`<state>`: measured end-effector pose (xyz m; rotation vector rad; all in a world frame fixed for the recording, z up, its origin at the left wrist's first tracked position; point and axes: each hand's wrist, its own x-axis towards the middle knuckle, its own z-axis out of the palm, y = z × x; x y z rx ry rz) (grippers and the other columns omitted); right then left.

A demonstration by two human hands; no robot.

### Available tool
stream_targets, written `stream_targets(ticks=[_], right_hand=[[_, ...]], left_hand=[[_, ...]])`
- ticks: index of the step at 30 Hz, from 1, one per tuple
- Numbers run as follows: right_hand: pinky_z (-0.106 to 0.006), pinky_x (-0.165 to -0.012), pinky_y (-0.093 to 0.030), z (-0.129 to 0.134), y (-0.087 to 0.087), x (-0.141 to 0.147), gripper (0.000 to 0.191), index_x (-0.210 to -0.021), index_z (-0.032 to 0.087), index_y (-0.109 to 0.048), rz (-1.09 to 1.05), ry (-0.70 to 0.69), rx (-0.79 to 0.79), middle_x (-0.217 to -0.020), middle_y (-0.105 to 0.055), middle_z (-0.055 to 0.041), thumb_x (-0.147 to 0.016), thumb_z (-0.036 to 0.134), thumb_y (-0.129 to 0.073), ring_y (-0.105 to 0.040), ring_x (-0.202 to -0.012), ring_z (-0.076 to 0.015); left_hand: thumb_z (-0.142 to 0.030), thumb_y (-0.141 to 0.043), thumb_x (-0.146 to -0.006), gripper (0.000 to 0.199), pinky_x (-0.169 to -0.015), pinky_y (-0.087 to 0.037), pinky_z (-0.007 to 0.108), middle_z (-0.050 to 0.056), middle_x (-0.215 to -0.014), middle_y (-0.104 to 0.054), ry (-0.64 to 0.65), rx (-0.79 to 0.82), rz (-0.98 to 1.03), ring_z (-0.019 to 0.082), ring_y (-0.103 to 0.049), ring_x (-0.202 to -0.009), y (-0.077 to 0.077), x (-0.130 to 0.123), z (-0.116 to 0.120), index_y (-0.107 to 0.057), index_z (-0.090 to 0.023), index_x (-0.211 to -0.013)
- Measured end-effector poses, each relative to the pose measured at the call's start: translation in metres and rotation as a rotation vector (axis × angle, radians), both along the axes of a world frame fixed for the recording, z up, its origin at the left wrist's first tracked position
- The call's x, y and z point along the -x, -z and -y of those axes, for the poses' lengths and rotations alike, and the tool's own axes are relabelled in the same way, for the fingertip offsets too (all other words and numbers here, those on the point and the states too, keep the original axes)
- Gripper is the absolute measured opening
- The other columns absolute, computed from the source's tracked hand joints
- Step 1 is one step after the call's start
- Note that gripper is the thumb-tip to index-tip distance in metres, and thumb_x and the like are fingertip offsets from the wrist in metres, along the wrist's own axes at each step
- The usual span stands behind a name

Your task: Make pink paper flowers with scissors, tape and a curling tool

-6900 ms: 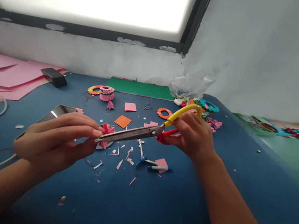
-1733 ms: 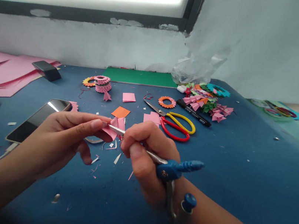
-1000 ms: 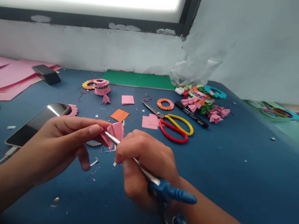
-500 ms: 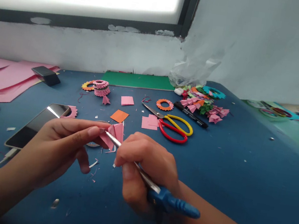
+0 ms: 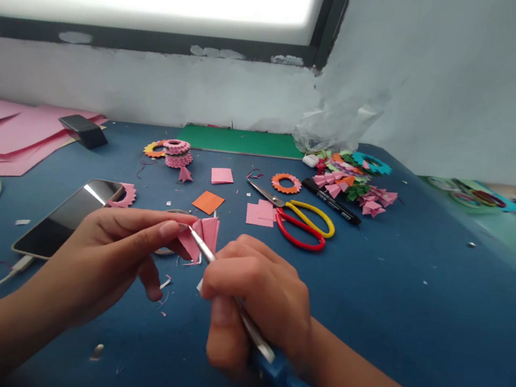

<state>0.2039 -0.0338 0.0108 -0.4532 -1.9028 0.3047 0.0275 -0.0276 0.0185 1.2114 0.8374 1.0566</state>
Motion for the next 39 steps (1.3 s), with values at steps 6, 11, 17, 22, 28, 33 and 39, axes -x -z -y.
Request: stream_targets(ticks=[6,11,17,22,28,33,39], right_hand=[[-0.023,-0.048,-0.039,-0.002,0.001,0.002,0.027,-0.081,0.02,-0.046,-0.021,-0.033,0.018,-0.06,-0.041,0.0047,-0.068,-0.001,-0.037,-0.044,-0.053,-0.0076],[-0.024,-0.048,-0.039,-0.001,0.002,0.001,0.025,-0.08,0.02,-0.046,-0.003,-0.041,0.018,-0.06,-0.042,0.0049,-0.068,0.0,-0.038,-0.044,-0.051,-0.0077],[-0.024,-0.048,-0.039,0.0,0.002,0.001,0.027,-0.08,0.022,-0.045,-0.014,-0.038,0.014,-0.058,-0.041,0.005,-0.067,-0.001,-0.037,-0.044,-0.05,-0.0087],[-0.025,-0.048,-0.038,-0.001,-0.002,0.001,0.027,-0.08,0.021,-0.043,0.017,-0.059,0.019,-0.058,-0.041,0.0052,-0.066,-0.001,-0.037,-0.042,-0.049,-0.0082],[-0.025,-0.048,-0.038,-0.002,-0.003,0.001,0.028,-0.081,0.02,-0.044,0.024,-0.078,-0.01,-0.059,-0.042,0.0049,-0.065,-0.002,-0.037,-0.042,-0.049,-0.0078],[-0.025,-0.047,-0.037,-0.004,-0.001,0.004,0.027,-0.08,0.019,-0.045,0.005,-0.082,-0.023,-0.06,-0.042,0.0044,-0.065,-0.003,-0.038,-0.04,-0.049,-0.0071],[-0.027,-0.049,-0.036,0.004,0.007,-0.003,0.02,-0.082,0.02,-0.045,-0.091,-0.08,0.005,-0.06,-0.043,0.0046,-0.073,0.003,-0.04,-0.041,-0.05,-0.0085]], left_hand=[[-0.026,-0.063,-0.083,0.014,-0.043,-0.056,0.011,-0.001,-0.078,-0.073,0.011,-0.011,0.001,0.012,-0.067,-0.073,0.001,0.001,0.0,-0.074,-0.026,-0.091],[-0.025,-0.064,-0.082,0.013,-0.043,-0.056,0.011,-0.001,-0.078,-0.073,0.014,-0.011,0.0,0.011,-0.067,-0.07,0.001,0.001,-0.001,-0.074,-0.027,-0.09],[-0.025,-0.064,-0.083,0.013,-0.043,-0.056,0.012,-0.001,-0.079,-0.073,0.028,-0.006,0.001,0.011,-0.066,-0.068,0.001,0.001,0.0,-0.074,-0.027,-0.09],[-0.025,-0.063,-0.083,0.014,-0.043,-0.056,0.012,-0.001,-0.079,-0.073,0.037,-0.006,0.003,0.009,-0.064,-0.062,0.0,0.001,0.0,-0.074,-0.028,-0.091],[-0.026,-0.064,-0.082,0.013,-0.044,-0.056,0.011,-0.001,-0.08,-0.073,0.038,-0.001,-0.001,0.007,-0.061,-0.057,-0.001,0.0,0.0,-0.074,-0.028,-0.091],[-0.026,-0.064,-0.082,0.014,-0.044,-0.056,0.012,-0.001,-0.08,-0.073,0.052,0.0,-0.015,0.007,-0.062,-0.057,0.0,0.001,0.0,-0.074,-0.028,-0.092],[-0.026,-0.064,-0.082,0.013,-0.042,-0.055,0.012,0.002,-0.08,-0.073,0.023,0.025,0.01,0.014,-0.067,-0.074,0.0,0.002,0.0,-0.075,-0.026,-0.09]])
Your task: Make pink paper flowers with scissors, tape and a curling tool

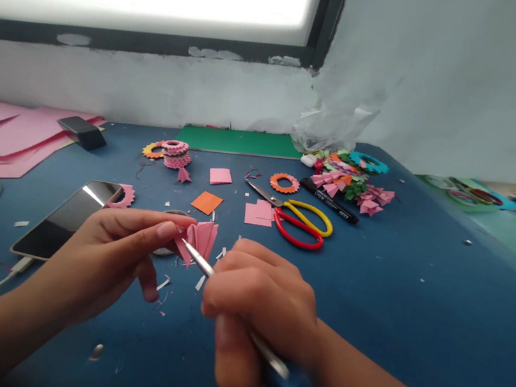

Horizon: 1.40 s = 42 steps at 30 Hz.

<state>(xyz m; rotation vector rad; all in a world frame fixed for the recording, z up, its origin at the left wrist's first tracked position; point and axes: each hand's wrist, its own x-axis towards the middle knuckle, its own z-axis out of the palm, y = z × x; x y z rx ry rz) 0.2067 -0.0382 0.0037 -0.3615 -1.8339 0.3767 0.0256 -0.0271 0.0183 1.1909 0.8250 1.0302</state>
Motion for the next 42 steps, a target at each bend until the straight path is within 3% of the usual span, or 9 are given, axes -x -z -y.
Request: stream_targets(ticks=[3,5,8,11,14,18,22,31,42], right_hand=[[-0.026,-0.052,-0.039,-0.009,-0.003,-0.012,0.015,-0.081,0.022,-0.047,0.029,0.181,0.02,-0.068,-0.052,0.0023,-0.079,0.007,-0.042,-0.048,-0.057,-0.0103],[-0.025,-0.05,-0.037,-0.025,-0.005,-0.02,0.015,-0.076,0.022,-0.048,0.102,0.454,-0.018,-0.064,-0.05,0.0025,-0.081,0.009,-0.042,-0.049,-0.056,-0.0103],[-0.029,-0.058,-0.043,-0.054,0.001,-0.029,0.01,-0.082,0.018,-0.054,0.497,0.672,0.009,-0.074,-0.061,-0.0033,-0.085,0.016,-0.045,-0.056,-0.064,-0.0153],[-0.031,-0.061,-0.045,-0.072,0.015,-0.033,0.018,-0.084,0.015,-0.058,0.84,0.657,0.045,-0.079,-0.065,-0.0098,-0.083,0.01,-0.041,-0.061,-0.071,-0.0202],[-0.029,-0.06,-0.045,-0.073,0.026,-0.03,0.024,-0.086,0.015,-0.061,0.917,0.584,0.013,-0.082,-0.067,-0.0099,-0.082,0.008,-0.038,-0.062,-0.073,-0.0189],[-0.026,-0.059,-0.046,-0.056,0.015,-0.02,0.02,-0.1,0.015,-0.059,0.699,0.59,0.03,-0.084,-0.067,-0.0059,-0.083,0.015,-0.05,-0.062,-0.072,-0.0157],[-0.02,-0.049,-0.041,-0.031,-0.005,-0.008,0.004,-0.08,0.02,-0.056,0.247,0.506,-0.055,-0.06,-0.056,0.0039,-0.08,0.019,-0.06,-0.049,-0.049,-0.0072],[-0.023,-0.049,-0.043,-0.021,-0.002,0.003,0.006,-0.086,0.021,-0.059,0.361,0.507,-0.172,-0.072,-0.07,0.0003,-0.083,0.016,-0.058,-0.057,-0.05,-0.0096],[-0.024,-0.045,-0.033,-0.021,-0.002,0.005,0.012,-0.072,0.021,-0.056,0.483,0.576,-0.141,-0.049,-0.052,0.0054,-0.084,0.02,-0.055,-0.046,-0.042,-0.0083]], left_hand=[[-0.027,-0.065,-0.081,0.014,-0.041,-0.055,0.012,0.003,-0.079,-0.072,-0.023,0.004,-0.008,0.017,-0.067,-0.08,0.0,0.0,-0.002,-0.074,-0.026,-0.091],[-0.027,-0.066,-0.08,0.013,-0.04,-0.054,0.012,0.004,-0.08,-0.072,-0.035,0.0,-0.011,0.017,-0.068,-0.08,0.0,0.0,-0.003,-0.075,-0.025,-0.09],[-0.028,-0.068,-0.079,0.012,-0.039,-0.053,0.013,0.004,-0.078,-0.072,-0.052,-0.008,-0.025,0.017,-0.068,-0.078,0.0,0.0,-0.005,-0.075,-0.024,-0.087],[-0.028,-0.069,-0.077,0.011,-0.038,-0.052,0.013,0.004,-0.075,-0.072,-0.07,-0.017,-0.031,0.017,-0.068,-0.078,0.001,0.0,-0.007,-0.075,-0.023,-0.085],[-0.028,-0.071,-0.076,0.012,-0.038,-0.051,0.012,0.004,-0.074,-0.072,-0.092,-0.03,-0.033,0.017,-0.068,-0.076,0.001,0.001,-0.01,-0.075,-0.022,-0.085],[-0.028,-0.071,-0.075,0.014,-0.04,-0.053,0.013,0.004,-0.075,-0.073,-0.126,-0.058,-0.076,0.017,-0.069,-0.076,0.003,0.001,-0.011,-0.075,-0.021,-0.086],[-0.031,-0.071,-0.075,0.016,-0.042,-0.055,0.015,0.004,-0.077,-0.074,-0.17,-0.09,-0.158,0.018,-0.069,-0.076,0.004,0.0,-0.009,-0.075,-0.021,-0.086],[-0.028,-0.069,-0.076,0.015,-0.045,-0.058,0.018,0.002,-0.081,-0.075,-0.199,-0.188,-0.227,0.015,-0.068,-0.067,0.005,-0.007,-0.003,-0.075,-0.024,-0.089],[-0.026,-0.068,-0.077,0.017,-0.047,-0.058,0.018,0.0,-0.077,-0.075,-0.2,-0.2,-0.274,0.01,-0.064,-0.054,0.005,-0.01,0.003,-0.074,-0.025,-0.093]])
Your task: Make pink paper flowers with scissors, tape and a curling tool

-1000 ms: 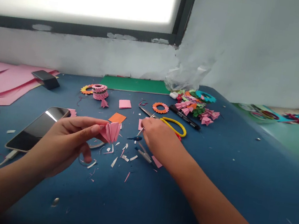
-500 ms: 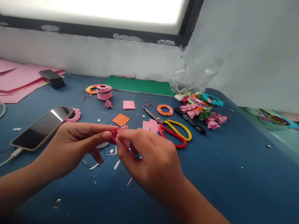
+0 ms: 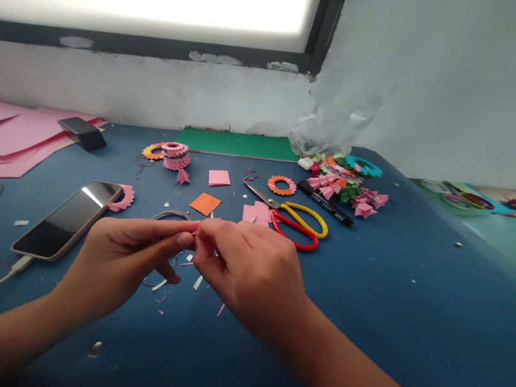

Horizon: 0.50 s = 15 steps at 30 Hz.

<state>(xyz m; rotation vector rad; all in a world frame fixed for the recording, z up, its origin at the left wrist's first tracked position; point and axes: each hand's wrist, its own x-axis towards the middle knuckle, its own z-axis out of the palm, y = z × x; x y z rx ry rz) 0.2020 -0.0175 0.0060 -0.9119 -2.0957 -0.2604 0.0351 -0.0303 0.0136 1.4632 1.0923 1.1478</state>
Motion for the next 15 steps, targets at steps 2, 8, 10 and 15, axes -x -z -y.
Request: stream_targets(ticks=[2,8,10,15], right_hand=[[-0.024,-0.045,-0.032,-0.0005,0.0001,-0.0005,0.017,-0.067,0.022,-0.052,0.044,0.013,0.021,-0.047,-0.049,0.006,-0.083,0.021,-0.054,-0.044,-0.042,-0.0082],[-0.023,-0.048,-0.035,0.0003,0.0053,-0.0005,0.016,-0.067,0.022,-0.047,0.037,-0.046,0.034,-0.051,-0.05,0.0065,-0.082,0.018,-0.052,-0.044,-0.045,-0.0078],[-0.022,-0.049,-0.037,0.0024,0.0064,0.0004,0.012,-0.071,0.022,-0.047,-0.032,-0.103,0.019,-0.056,-0.053,0.0061,-0.079,0.015,-0.052,-0.045,-0.047,-0.0074],[-0.02,-0.049,-0.04,-0.0007,0.0017,-0.0053,0.013,-0.072,0.02,-0.045,-0.256,-0.106,0.017,-0.061,-0.054,0.0048,-0.074,0.01,-0.053,-0.049,-0.051,-0.0067]], left_hand=[[-0.026,-0.068,-0.077,0.017,-0.046,-0.058,0.017,0.001,-0.077,-0.075,0.004,0.016,-0.004,0.009,-0.063,-0.051,-0.0006,-0.0005,0.0005,-0.075,-0.024,-0.092],[-0.029,-0.069,-0.076,0.016,-0.045,-0.058,0.019,0.003,-0.083,-0.075,0.012,0.071,0.052,0.014,-0.068,-0.061,-0.0018,-0.0006,-0.0015,-0.075,-0.023,-0.089],[-0.029,-0.069,-0.075,0.015,-0.045,-0.058,0.018,0.002,-0.083,-0.075,0.009,0.072,0.083,0.015,-0.069,-0.066,-0.0019,0.0,-0.0028,-0.076,-0.023,-0.087],[-0.031,-0.068,-0.077,0.014,-0.043,-0.057,0.016,0.002,-0.078,-0.074,-0.008,0.058,0.09,0.017,-0.07,-0.071,-0.0012,0.0026,-0.0052,-0.075,-0.022,-0.086]])
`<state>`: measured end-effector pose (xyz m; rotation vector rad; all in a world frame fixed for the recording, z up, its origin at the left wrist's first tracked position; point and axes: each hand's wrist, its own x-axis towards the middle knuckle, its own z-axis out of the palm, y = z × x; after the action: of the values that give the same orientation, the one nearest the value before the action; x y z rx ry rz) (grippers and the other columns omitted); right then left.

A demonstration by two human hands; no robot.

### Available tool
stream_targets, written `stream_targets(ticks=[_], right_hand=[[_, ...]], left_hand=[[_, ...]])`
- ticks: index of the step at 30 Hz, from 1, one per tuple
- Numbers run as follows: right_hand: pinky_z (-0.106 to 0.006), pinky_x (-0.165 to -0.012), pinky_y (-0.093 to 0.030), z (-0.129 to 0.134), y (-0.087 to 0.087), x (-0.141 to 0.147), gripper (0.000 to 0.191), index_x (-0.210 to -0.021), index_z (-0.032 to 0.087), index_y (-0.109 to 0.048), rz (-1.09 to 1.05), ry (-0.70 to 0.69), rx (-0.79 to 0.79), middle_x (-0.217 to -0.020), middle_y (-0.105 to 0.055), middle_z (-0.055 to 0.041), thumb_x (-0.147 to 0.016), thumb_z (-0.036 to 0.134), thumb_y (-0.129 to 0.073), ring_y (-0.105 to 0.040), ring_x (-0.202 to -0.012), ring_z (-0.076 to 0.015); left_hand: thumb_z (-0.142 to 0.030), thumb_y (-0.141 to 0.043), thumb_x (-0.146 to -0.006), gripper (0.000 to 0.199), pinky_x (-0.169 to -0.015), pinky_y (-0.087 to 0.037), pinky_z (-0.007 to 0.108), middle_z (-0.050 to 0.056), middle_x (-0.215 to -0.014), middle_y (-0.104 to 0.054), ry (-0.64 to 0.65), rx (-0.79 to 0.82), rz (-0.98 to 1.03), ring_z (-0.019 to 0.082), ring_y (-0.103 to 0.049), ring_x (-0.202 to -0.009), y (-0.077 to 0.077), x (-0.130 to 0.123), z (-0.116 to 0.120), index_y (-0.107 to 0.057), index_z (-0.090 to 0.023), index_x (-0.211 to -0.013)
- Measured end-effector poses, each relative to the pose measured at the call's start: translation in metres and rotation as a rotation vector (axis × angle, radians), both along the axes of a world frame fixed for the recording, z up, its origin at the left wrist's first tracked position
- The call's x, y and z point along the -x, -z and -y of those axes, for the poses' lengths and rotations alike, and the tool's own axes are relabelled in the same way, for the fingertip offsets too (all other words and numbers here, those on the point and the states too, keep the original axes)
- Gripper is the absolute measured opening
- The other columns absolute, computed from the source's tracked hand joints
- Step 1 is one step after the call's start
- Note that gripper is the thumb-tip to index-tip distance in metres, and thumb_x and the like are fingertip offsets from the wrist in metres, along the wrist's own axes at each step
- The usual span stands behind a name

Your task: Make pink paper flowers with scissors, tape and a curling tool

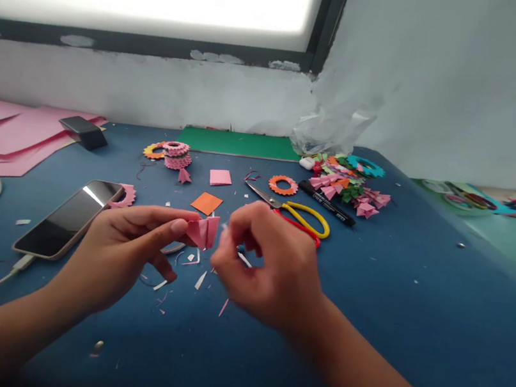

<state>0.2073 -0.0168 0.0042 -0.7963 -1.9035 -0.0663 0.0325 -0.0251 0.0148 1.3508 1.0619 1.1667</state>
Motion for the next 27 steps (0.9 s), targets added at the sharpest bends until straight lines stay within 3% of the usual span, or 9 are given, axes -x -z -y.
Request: stream_targets(ticks=[4,7,11,13,16,23,27], right_hand=[[-0.024,-0.052,-0.043,-0.019,-0.003,-0.015,0.006,-0.073,0.019,-0.052,0.102,0.226,0.159,-0.061,-0.057,0.0029,-0.075,0.014,-0.055,-0.054,-0.053,-0.0104],[-0.026,-0.06,-0.047,-0.028,-0.002,-0.021,0.01,-0.08,0.018,-0.059,0.197,0.247,0.267,-0.074,-0.065,-0.0006,-0.076,0.011,-0.053,-0.062,-0.066,-0.0142],[-0.026,-0.07,-0.054,-0.017,-0.005,-0.012,0.011,-0.091,0.018,-0.06,-0.065,-0.024,0.329,-0.089,-0.068,-0.0019,-0.08,0.018,-0.059,-0.065,-0.08,-0.0149],[-0.023,-0.072,-0.056,-0.008,-0.006,-0.005,0.019,-0.097,0.019,-0.059,-0.165,-0.18,0.45,-0.095,-0.067,-0.001,-0.079,0.022,-0.064,-0.066,-0.081,-0.0126],[-0.018,-0.072,-0.057,0.0,-0.006,0.003,0.02,-0.098,0.02,-0.059,-0.202,-0.309,0.614,-0.094,-0.067,0.0007,-0.08,0.022,-0.064,-0.067,-0.08,-0.0099],[-0.015,-0.072,-0.056,0.0,-0.002,0.001,0.015,-0.096,0.024,-0.06,-0.321,-0.38,0.72,-0.093,-0.066,0.003,-0.082,0.02,-0.063,-0.066,-0.083,-0.0079],[-0.015,-0.074,-0.056,-0.001,-0.003,-0.001,0.017,-0.097,0.026,-0.06,-0.355,-0.384,0.706,-0.096,-0.065,0.0034,-0.082,0.019,-0.063,-0.065,-0.086,-0.0076]], left_hand=[[-0.032,-0.067,-0.078,0.017,-0.043,-0.056,0.017,0.003,-0.076,-0.073,-0.009,-0.013,-0.034,0.017,-0.069,-0.073,0.0,0.002,-0.001,-0.073,-0.02,-0.088],[-0.032,-0.068,-0.077,0.016,-0.044,-0.057,0.017,0.002,-0.073,-0.072,-0.022,-0.043,-0.067,0.015,-0.068,-0.068,-0.002,0.002,-0.001,-0.072,-0.019,-0.086],[-0.027,-0.07,-0.076,0.01,-0.046,-0.056,0.014,0.0,-0.072,-0.072,-0.041,-0.144,-0.112,0.01,-0.065,-0.06,-0.002,0.001,0.0,-0.073,-0.02,-0.082],[-0.023,-0.071,-0.075,0.007,-0.046,-0.056,0.013,-0.001,-0.072,-0.072,-0.032,-0.216,-0.12,0.008,-0.063,-0.054,0.0,0.001,0.001,-0.073,-0.02,-0.081],[-0.018,-0.072,-0.072,0.007,-0.046,-0.055,0.012,-0.002,-0.071,-0.072,-0.025,-0.289,-0.115,0.007,-0.062,-0.051,0.003,0.0,0.001,-0.072,-0.019,-0.079],[-0.019,-0.07,-0.076,0.01,-0.051,-0.058,0.015,-0.004,-0.082,-0.069,-0.171,-0.425,-0.1,0.008,-0.064,-0.063,0.004,0.004,0.003,-0.07,-0.024,-0.084],[-0.025,-0.069,-0.076,0.014,-0.052,-0.059,0.016,-0.001,-0.088,-0.068,-0.108,-0.278,-0.144,0.011,-0.064,-0.072,0.002,0.005,0.0,-0.068,-0.023,-0.09]])
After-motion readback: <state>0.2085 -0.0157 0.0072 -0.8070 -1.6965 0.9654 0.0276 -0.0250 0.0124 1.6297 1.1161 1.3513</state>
